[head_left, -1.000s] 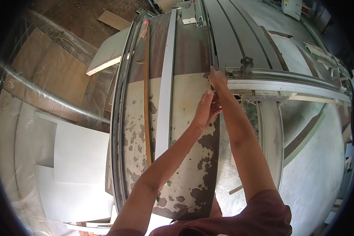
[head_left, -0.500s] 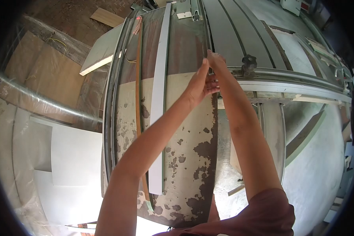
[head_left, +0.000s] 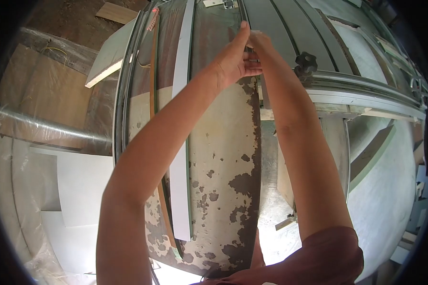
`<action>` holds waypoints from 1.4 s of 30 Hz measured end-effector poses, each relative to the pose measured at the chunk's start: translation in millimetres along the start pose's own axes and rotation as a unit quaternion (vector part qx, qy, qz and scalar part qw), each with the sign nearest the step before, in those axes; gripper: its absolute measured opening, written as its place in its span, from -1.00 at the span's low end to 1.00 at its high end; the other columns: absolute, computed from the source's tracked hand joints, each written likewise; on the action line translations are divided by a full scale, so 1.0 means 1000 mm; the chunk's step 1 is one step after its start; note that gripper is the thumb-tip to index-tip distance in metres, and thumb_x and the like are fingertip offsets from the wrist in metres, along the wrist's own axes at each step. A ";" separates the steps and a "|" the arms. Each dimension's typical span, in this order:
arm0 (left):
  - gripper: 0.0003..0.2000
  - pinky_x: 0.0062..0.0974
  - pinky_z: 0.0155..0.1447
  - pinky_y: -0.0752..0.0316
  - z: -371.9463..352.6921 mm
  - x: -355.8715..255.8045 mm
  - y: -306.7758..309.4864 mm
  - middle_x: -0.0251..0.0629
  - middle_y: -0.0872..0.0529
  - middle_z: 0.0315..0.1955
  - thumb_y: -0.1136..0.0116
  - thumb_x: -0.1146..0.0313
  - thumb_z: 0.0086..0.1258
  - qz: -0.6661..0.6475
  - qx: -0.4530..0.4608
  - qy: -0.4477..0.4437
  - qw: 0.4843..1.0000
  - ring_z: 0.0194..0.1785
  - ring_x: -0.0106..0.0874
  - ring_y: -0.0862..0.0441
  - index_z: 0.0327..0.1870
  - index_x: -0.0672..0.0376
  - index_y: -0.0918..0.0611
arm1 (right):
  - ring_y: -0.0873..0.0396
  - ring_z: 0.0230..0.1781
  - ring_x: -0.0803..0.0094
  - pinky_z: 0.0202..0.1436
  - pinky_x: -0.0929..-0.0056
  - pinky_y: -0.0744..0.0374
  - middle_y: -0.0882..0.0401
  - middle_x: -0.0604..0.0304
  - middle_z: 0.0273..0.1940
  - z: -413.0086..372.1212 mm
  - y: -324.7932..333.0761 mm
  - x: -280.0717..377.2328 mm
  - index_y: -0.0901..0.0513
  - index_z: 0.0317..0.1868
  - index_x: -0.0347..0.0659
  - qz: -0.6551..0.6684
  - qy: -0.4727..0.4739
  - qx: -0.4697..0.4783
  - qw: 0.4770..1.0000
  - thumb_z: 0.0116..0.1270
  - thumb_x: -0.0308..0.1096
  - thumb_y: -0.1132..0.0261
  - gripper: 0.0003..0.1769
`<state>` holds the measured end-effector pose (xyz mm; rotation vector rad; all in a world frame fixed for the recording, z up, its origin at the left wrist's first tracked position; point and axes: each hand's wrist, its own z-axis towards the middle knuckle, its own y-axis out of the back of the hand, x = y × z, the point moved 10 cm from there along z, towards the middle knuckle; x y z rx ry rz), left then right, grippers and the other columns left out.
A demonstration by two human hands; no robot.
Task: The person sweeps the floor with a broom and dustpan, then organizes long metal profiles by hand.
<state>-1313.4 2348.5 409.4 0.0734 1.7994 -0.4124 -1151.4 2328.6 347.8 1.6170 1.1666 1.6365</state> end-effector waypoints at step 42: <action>-0.24 -0.13 0.04 -0.45 -0.052 -0.022 0.081 0.09 -0.31 0.06 0.26 -0.13 0.31 -0.141 -0.204 0.056 0.967 0.02 -0.06 -0.46 0.29 0.30 0.15 | -0.21 -0.81 0.52 -0.81 0.53 -0.16 -0.35 0.19 -0.68 -0.145 0.061 0.088 -0.49 -0.47 -0.33 0.551 0.045 0.042 0.833 0.17 0.02 -0.16 -0.52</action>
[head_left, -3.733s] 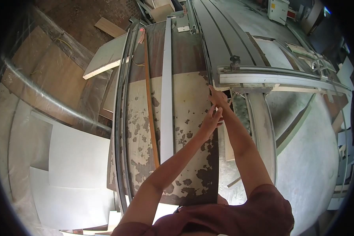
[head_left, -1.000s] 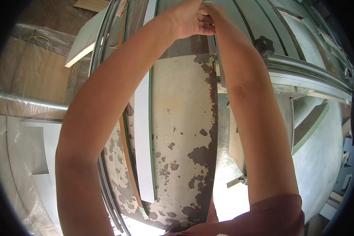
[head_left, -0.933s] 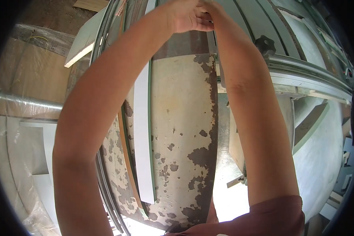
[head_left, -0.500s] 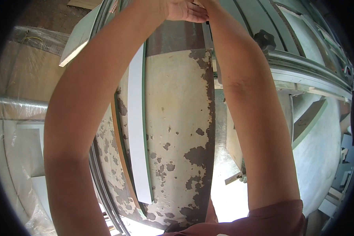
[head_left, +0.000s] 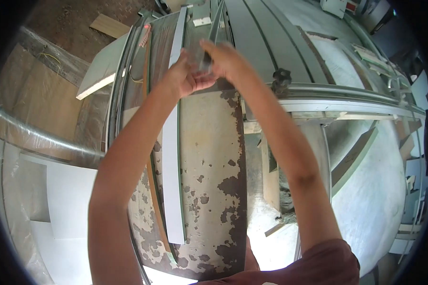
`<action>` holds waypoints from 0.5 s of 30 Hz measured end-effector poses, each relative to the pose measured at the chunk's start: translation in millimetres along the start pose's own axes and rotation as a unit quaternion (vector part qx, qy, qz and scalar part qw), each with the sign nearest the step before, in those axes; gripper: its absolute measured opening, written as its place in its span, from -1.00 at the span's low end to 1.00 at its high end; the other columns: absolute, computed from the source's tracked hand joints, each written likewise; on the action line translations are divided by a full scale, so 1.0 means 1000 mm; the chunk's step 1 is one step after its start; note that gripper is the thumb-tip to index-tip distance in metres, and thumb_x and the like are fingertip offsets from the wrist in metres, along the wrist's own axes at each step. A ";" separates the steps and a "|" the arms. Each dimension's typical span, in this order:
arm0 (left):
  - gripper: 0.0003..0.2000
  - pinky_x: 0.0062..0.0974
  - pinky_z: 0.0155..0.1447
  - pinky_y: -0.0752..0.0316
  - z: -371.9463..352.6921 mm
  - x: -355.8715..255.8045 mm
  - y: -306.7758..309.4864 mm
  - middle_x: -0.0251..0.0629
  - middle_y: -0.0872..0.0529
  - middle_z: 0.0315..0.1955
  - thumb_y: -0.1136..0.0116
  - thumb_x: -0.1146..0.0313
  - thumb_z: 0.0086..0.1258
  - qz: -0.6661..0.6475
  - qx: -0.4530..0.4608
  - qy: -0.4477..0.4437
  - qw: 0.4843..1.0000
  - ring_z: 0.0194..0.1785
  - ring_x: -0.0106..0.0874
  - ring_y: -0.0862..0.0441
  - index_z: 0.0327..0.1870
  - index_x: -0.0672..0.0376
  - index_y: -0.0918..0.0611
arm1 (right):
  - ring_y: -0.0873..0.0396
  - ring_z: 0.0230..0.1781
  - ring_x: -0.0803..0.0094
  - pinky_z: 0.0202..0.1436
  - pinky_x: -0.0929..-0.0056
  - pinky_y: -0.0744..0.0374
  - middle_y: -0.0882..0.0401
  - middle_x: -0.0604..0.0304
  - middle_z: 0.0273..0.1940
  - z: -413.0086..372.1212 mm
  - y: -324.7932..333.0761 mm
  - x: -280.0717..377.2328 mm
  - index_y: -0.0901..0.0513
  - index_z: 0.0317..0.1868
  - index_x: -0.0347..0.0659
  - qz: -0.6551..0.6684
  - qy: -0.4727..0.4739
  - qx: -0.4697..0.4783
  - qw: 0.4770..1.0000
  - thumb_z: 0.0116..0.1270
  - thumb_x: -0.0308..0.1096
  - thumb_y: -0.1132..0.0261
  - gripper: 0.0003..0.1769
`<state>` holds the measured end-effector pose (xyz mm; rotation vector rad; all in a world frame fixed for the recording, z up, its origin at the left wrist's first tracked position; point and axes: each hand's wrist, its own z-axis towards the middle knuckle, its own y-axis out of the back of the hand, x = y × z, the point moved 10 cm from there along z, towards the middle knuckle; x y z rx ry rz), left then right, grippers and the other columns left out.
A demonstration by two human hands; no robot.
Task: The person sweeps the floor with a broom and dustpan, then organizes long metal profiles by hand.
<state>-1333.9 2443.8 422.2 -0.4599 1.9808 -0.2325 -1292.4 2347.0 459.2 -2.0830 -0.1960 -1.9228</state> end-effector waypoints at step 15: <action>-0.80 -0.64 -0.67 -0.11 -0.385 0.089 0.078 -0.48 -0.24 -0.68 -0.02 0.28 0.29 0.236 -0.001 0.048 0.971 -0.71 -0.64 -0.16 -0.41 0.15 -0.31 | -0.41 -0.03 0.33 0.03 0.36 -0.45 -0.42 -0.03 -0.08 -0.416 -0.112 -0.118 -0.02 0.26 -0.34 0.139 -0.198 0.236 0.941 0.26 0.16 0.04 -0.19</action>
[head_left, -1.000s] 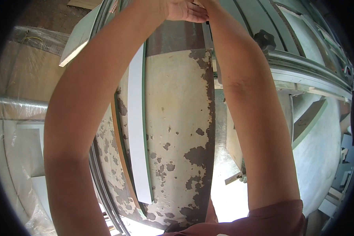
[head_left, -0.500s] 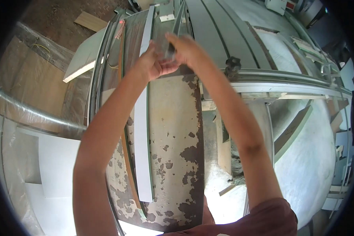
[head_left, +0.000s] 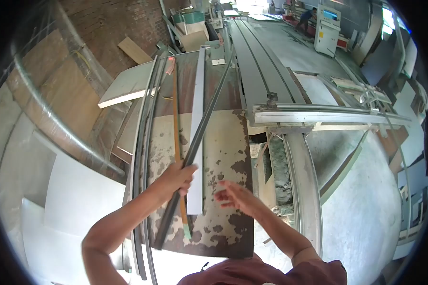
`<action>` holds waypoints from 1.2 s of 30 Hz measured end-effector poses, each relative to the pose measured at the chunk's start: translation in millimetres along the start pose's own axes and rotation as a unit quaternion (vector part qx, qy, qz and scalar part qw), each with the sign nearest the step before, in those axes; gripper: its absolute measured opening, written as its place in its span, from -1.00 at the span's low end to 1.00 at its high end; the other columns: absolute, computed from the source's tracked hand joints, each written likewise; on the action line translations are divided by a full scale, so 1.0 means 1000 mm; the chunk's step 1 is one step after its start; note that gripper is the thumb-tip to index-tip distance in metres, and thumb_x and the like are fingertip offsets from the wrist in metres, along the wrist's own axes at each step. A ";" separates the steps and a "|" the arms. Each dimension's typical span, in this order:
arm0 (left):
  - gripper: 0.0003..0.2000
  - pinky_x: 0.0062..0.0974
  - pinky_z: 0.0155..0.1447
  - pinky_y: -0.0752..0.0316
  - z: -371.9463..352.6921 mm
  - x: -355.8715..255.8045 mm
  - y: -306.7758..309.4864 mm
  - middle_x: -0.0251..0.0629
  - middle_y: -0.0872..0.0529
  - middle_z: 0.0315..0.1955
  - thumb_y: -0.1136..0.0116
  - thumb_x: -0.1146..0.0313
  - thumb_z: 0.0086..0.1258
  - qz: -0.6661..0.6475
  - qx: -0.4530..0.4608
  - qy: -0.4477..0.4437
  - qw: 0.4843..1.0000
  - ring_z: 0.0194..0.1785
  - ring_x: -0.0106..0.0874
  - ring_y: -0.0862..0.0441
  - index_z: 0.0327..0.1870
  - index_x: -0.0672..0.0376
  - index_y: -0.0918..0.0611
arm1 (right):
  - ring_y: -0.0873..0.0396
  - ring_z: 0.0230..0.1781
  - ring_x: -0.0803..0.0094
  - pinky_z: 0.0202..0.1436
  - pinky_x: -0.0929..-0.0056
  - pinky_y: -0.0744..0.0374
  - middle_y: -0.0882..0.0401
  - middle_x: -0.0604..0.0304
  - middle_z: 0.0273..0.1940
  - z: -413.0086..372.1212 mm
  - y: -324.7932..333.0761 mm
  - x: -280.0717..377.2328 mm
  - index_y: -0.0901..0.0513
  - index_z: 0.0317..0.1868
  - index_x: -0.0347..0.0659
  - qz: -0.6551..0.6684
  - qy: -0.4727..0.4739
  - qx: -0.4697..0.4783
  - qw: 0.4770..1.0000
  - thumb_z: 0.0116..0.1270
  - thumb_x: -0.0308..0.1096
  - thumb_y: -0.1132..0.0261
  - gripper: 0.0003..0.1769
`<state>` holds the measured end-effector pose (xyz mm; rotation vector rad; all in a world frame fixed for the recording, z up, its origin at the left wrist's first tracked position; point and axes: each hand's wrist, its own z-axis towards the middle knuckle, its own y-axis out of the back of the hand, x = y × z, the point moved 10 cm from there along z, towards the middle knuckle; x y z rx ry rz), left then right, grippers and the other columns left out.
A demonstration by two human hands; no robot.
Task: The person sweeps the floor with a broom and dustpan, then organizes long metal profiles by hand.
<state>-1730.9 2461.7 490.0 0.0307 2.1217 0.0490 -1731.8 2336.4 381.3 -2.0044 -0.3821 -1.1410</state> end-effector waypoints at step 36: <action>-0.74 -0.24 -0.43 -0.46 -0.434 0.527 -0.001 -0.05 -0.60 -0.58 -0.08 0.23 0.19 0.073 -0.421 0.027 0.904 -0.48 -0.08 -0.59 -0.16 0.16 -0.49 | -0.48 -0.14 0.31 -0.13 0.28 -0.53 -0.38 0.08 -0.18 0.008 -0.274 -0.214 -0.20 -0.01 -0.30 -0.125 -0.029 0.054 0.990 0.15 0.03 -0.23 -0.36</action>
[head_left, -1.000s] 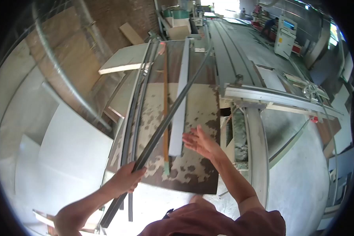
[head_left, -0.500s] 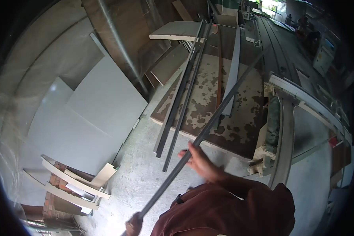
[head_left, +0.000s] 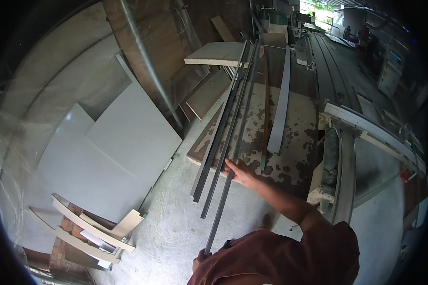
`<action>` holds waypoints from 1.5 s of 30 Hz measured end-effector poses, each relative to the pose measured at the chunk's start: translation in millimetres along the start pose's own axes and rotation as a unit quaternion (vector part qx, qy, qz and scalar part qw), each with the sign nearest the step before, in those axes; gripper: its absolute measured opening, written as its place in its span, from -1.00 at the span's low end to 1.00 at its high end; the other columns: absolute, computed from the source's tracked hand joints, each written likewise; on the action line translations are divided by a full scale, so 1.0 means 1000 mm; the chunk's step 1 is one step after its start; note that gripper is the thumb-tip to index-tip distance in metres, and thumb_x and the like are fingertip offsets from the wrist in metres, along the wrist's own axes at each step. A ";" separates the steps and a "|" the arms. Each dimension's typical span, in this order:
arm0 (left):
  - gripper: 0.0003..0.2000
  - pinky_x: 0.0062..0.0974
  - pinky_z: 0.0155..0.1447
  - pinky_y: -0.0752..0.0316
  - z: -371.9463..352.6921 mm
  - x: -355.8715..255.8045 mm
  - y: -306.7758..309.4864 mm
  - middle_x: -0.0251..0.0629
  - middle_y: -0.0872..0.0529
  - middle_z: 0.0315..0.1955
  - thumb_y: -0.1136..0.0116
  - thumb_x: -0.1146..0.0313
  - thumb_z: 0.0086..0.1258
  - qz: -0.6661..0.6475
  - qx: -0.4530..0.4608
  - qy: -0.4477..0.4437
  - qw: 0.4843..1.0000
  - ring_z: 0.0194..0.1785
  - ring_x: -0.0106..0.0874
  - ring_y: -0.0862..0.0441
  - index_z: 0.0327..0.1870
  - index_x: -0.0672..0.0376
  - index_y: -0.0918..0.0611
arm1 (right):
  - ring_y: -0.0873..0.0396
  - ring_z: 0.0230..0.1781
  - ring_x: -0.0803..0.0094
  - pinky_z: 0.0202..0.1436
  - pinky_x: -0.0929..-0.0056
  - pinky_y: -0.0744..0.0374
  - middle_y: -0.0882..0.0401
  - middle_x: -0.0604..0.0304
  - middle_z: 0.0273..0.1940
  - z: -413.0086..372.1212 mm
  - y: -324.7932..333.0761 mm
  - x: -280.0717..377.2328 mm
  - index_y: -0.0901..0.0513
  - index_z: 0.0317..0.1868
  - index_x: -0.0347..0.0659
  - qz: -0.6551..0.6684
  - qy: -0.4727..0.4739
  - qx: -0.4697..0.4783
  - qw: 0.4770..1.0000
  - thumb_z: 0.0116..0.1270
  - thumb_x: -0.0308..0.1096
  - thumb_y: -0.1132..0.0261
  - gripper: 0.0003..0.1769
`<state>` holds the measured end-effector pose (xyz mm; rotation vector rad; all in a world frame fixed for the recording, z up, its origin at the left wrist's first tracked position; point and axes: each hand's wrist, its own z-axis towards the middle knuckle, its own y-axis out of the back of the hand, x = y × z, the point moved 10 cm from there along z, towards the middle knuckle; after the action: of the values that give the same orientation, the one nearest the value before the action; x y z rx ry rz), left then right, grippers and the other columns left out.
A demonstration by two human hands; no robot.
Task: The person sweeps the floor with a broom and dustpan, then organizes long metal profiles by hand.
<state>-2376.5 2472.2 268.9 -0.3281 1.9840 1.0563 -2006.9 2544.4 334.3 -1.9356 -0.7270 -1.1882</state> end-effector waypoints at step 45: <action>-0.66 -0.38 -0.05 -0.44 0.142 -0.227 -0.038 -0.07 -0.55 -0.12 -0.09 0.32 0.24 0.012 -0.086 -0.265 0.960 -0.08 -0.24 -0.54 0.02 0.21 -0.46 | -0.54 -0.26 0.31 -0.41 0.45 -0.53 -0.53 0.07 -0.29 0.098 0.185 0.094 -0.22 0.22 -0.20 -0.655 0.034 -0.271 0.705 0.22 -0.32 -0.12 -0.45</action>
<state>-2137.6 2526.2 383.3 -0.0946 1.4250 1.1891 -1778.2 2528.2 335.8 -1.6044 -2.0698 -2.5006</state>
